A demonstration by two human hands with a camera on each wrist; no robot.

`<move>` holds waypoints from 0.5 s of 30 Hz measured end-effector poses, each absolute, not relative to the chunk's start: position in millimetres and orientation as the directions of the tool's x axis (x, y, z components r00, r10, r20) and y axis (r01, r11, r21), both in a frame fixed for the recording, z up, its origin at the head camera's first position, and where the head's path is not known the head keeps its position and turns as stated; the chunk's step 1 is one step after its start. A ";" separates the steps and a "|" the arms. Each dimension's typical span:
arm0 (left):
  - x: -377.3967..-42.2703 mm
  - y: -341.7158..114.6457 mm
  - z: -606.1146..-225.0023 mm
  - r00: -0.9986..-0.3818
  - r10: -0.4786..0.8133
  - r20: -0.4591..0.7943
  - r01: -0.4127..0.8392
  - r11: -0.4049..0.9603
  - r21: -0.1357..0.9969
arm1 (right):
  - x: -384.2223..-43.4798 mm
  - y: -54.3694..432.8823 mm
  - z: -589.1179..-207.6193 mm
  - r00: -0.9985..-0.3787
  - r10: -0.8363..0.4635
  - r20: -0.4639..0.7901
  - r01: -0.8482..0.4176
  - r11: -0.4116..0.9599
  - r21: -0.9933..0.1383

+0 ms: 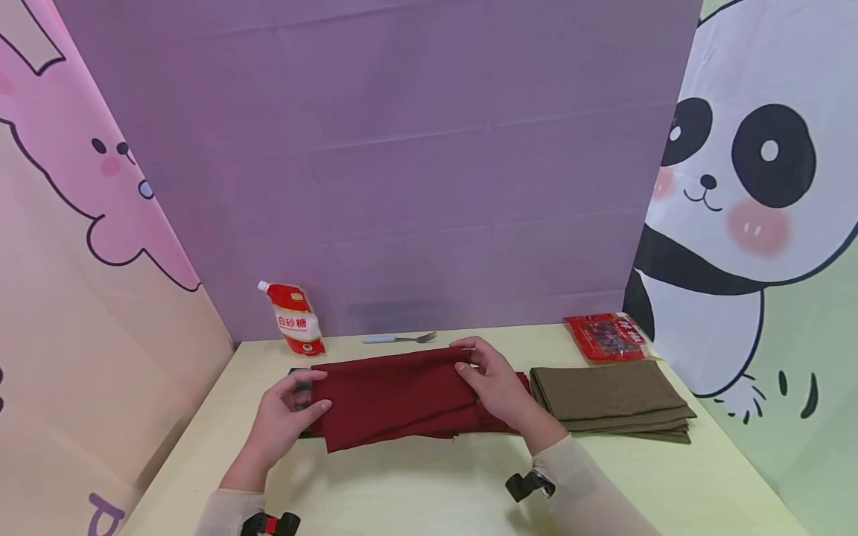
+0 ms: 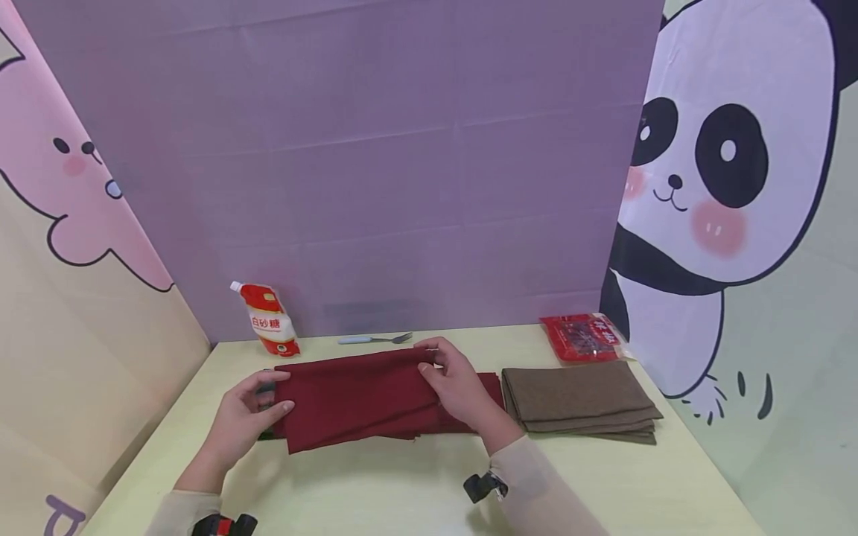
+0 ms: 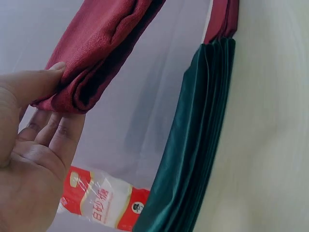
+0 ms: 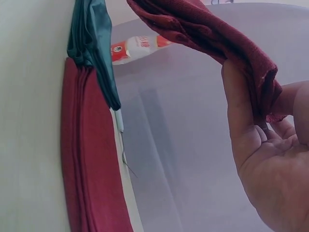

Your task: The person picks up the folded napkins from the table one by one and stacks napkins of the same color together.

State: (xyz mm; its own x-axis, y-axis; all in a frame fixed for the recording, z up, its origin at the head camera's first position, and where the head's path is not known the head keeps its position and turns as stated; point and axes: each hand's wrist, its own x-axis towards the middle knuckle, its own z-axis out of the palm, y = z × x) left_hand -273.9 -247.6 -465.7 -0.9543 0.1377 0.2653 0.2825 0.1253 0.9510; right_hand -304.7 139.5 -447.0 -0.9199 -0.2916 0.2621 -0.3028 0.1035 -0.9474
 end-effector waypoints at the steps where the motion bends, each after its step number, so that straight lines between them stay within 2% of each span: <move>1: -274.5 -245.9 -465.0 -0.954 0.133 0.267 0.284 0.132 0.950 | -305.4 140.9 -446.6 -0.922 -0.286 0.261 -0.301 0.105 -0.948; 6: -278.0 -237.0 -462.2 -0.956 0.123 0.266 0.282 0.145 0.948 | -306.7 147.8 -442.7 -0.926 -0.262 0.272 -0.302 0.082 -0.950; 15: -288.8 -220.8 -459.1 -0.929 0.145 0.341 0.357 0.105 0.928 | -311.4 159.5 -439.9 -0.946 -0.208 0.247 -0.267 0.070 -0.961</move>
